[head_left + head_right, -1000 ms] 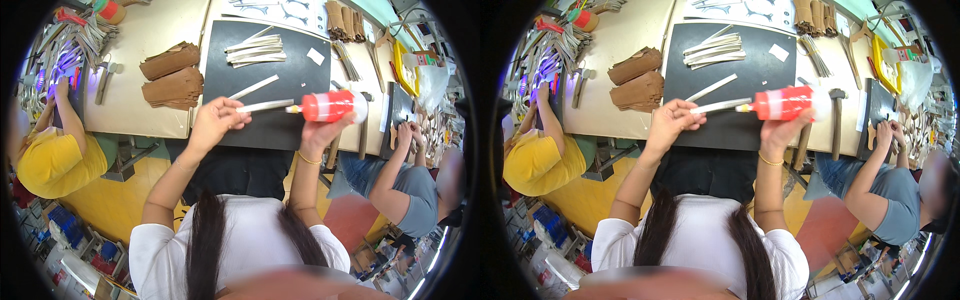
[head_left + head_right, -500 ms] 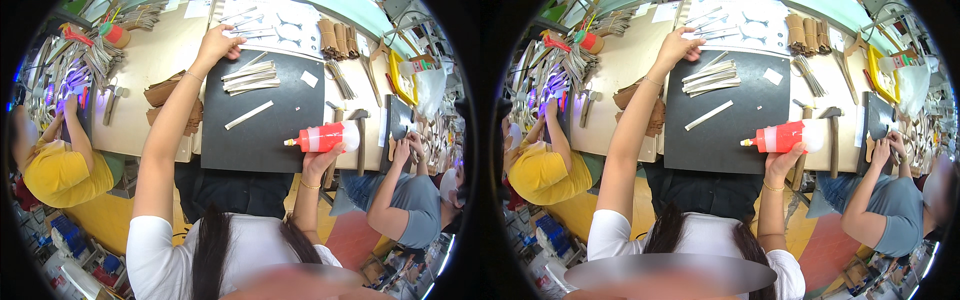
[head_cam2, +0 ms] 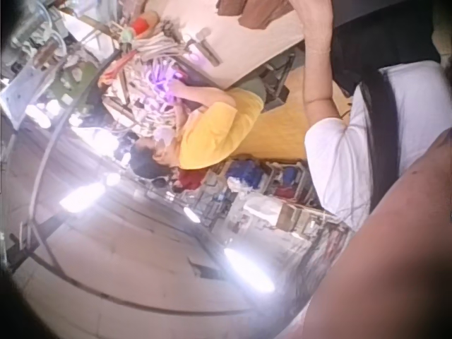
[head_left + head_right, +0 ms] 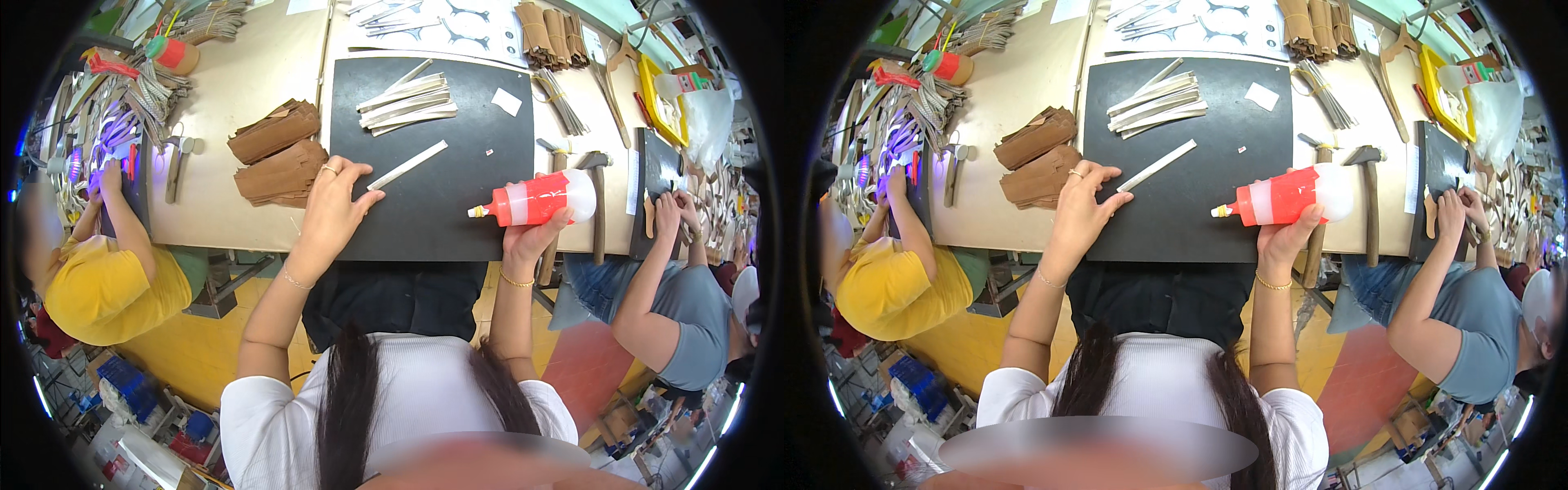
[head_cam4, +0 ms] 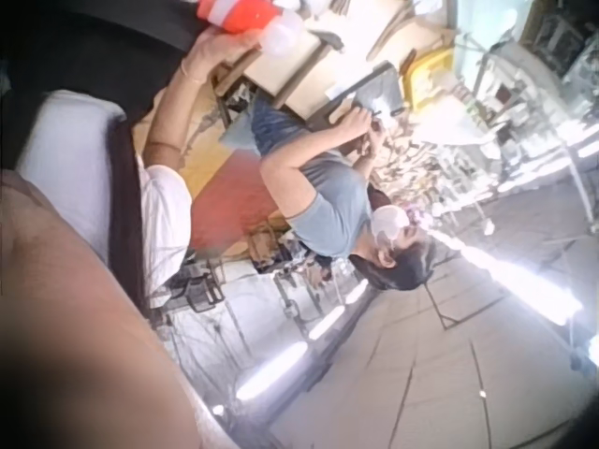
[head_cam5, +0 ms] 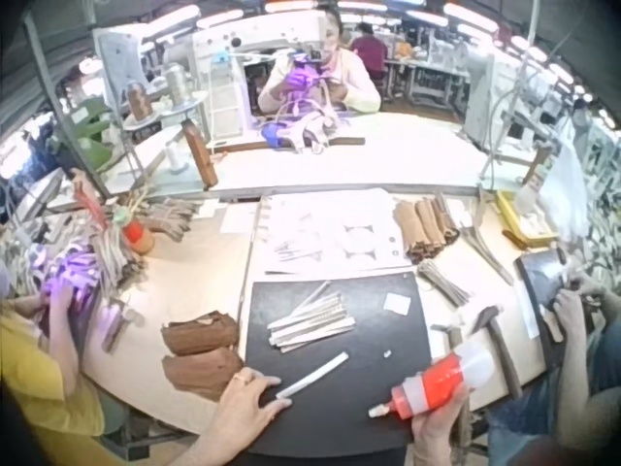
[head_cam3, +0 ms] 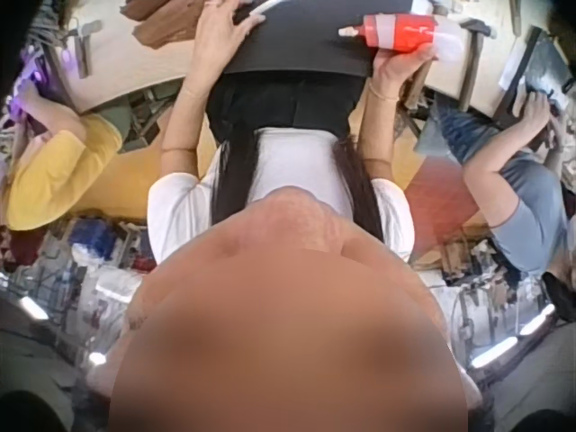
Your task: The person applies glue from a red bottle to the ends of thin white sticks one at a time, then places them on a black mat. The person repeats this process for multiple sticks throughout the clip.
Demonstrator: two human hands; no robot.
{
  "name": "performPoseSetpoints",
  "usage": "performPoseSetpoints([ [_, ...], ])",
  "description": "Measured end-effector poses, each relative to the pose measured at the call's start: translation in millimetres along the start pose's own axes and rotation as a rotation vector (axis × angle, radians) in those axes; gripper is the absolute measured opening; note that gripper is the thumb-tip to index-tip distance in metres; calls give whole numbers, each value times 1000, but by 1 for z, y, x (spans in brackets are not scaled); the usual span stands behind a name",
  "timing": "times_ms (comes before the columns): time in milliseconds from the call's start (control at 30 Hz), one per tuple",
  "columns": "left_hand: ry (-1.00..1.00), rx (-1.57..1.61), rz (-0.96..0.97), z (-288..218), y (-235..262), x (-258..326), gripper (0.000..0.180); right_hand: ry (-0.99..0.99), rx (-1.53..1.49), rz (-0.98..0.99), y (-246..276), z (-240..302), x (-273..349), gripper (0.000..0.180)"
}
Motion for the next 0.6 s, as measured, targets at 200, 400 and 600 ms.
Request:
performPoseSetpoints([
  [200, 95, 193, 58, 7, -20, 14, 14, 10, -18, -50, 5, 6, 0, 74],
  [400, 354, 786, 238, 17, -62, 35, 18, 102, 15, -50, 15, 15, -2, 76],
  [600, 342, 985, 170, 22, -66, 45, 22, 198, 126, 85, -2, 27, -4, 70],
])
Point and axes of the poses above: each hand's wrist, its own x-axis away from the middle knuckle, its own y-axis out of the back of the hand, z = x × y, the point moved 10 cm from there along -x, towards the middle knuckle, and after that the axes turned 7 degrees about z, right-handed, at the moved point
